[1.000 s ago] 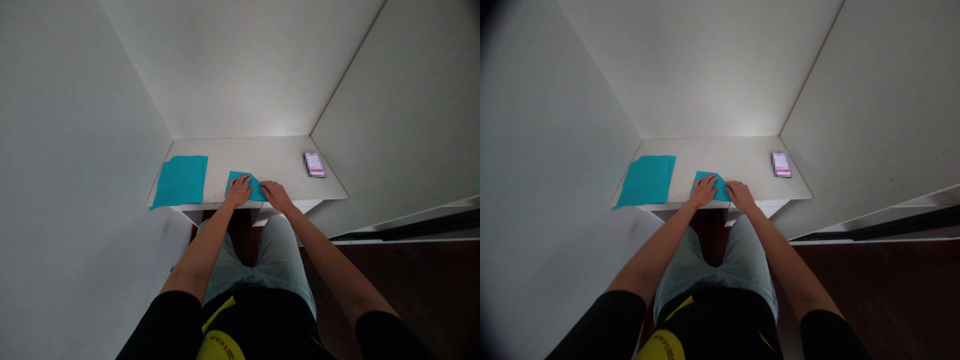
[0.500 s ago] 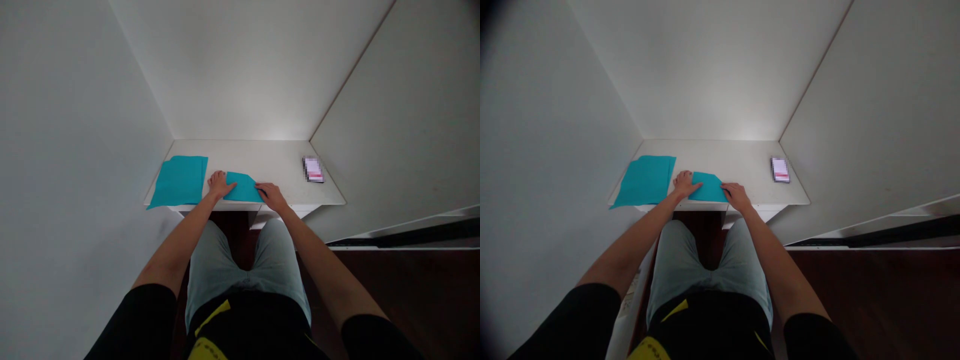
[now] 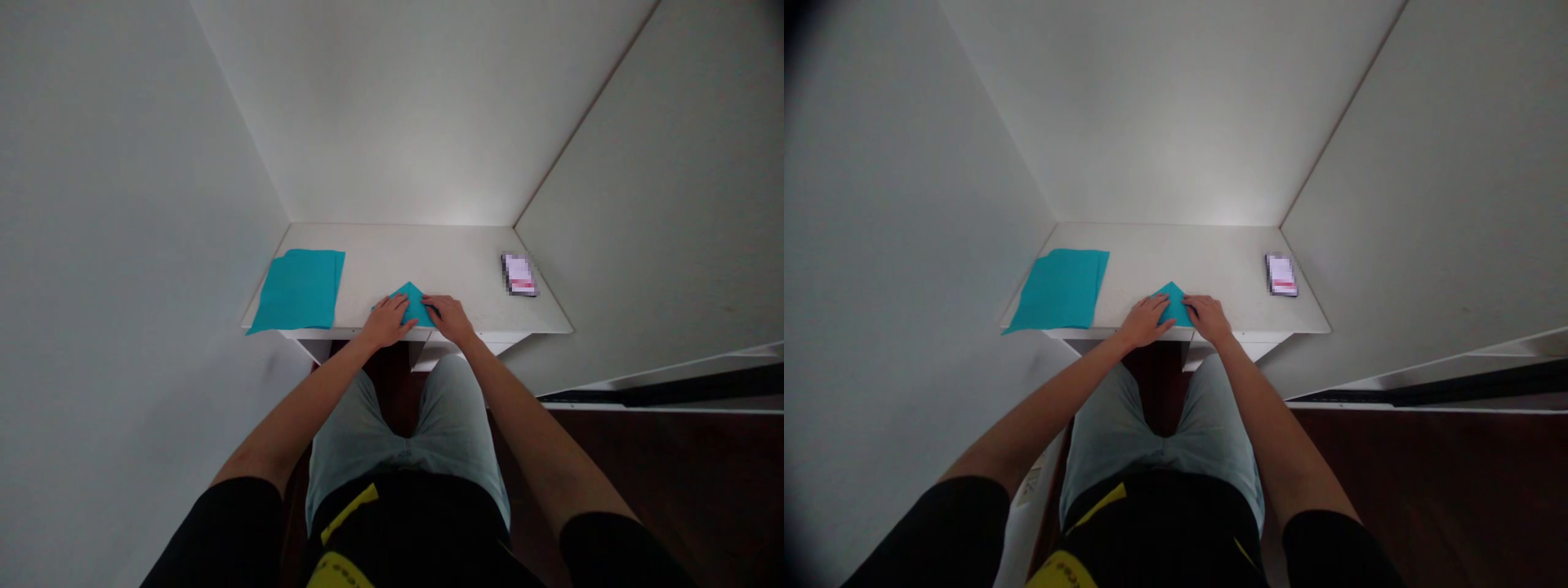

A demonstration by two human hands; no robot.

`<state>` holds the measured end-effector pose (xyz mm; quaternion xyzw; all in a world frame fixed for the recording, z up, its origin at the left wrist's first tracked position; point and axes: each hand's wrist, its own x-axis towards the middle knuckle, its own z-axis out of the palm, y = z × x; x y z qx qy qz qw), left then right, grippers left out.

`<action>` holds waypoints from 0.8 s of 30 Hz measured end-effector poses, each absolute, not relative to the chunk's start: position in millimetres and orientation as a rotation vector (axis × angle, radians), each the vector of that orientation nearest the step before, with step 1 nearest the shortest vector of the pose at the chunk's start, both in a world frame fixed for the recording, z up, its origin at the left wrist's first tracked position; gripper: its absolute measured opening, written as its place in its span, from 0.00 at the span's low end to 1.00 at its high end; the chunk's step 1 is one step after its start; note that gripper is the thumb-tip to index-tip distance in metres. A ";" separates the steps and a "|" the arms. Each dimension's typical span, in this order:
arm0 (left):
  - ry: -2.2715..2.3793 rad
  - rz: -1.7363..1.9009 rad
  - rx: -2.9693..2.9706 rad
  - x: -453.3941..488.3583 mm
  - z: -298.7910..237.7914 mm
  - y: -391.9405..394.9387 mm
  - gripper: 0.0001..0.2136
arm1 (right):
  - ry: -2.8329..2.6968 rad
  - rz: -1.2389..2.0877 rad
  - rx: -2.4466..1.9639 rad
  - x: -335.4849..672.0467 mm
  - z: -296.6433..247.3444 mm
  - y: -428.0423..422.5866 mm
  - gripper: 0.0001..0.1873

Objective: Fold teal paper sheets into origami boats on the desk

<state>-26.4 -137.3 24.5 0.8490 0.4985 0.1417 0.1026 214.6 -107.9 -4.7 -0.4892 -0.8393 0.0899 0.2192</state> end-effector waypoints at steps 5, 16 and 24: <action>1.614 0.372 2.571 -4.8 11.1 -161.9 0.34 | -2.298 0.269 -1.360 214.2 -4.7 -108.7 0.19; 1.611 0.381 2.570 -1.5 7.2 -160.0 0.38 | -2.466 0.274 -1.388 181.5 19.0 -102.2 0.28; 1.560 0.315 2.556 -3.2 8.0 -158.7 0.44 | -2.580 0.333 -1.349 163.9 7.2 -88.1 0.38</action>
